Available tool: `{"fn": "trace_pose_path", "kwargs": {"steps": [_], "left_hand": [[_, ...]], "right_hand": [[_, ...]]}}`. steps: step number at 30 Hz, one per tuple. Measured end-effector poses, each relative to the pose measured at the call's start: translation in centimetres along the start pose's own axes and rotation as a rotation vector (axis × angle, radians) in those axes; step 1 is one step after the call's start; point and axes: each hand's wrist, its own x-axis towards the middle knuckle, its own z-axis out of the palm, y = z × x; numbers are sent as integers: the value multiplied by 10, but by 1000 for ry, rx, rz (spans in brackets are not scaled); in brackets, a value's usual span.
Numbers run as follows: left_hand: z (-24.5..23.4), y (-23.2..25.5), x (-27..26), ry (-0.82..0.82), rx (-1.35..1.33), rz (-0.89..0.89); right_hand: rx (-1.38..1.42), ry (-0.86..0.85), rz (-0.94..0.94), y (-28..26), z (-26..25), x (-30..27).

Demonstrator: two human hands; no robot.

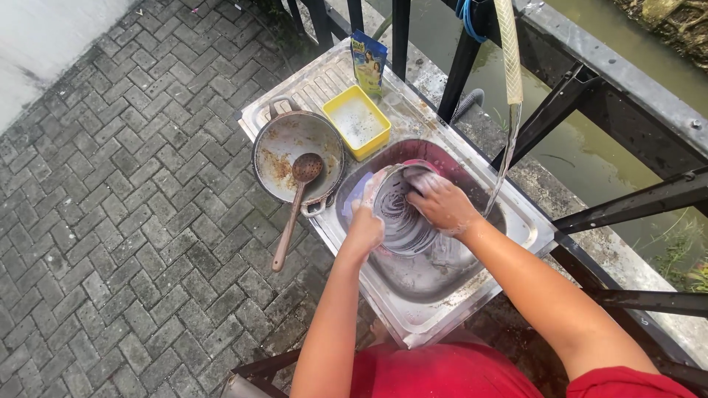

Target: Washing and rinsing various pots and bowls in an outdoor sink using a sponge and soap

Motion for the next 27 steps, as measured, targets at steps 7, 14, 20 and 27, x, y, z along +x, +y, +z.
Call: {"fn": "trace_pose_path", "kwargs": {"steps": [7,14,20,27], "left_hand": [[103,-87,105,634,-58,444],[22,-42,50,8,138,356],[33,-20,11,179,133,261],[74,-69,23,398,-113,854]], "right_hand": [[515,-499,658,-44,11,15],[690,-687,789,-46,34,2],[-166,279,-120,3,35,-3],[1822,-168,1352,-24,-88,70]]}}
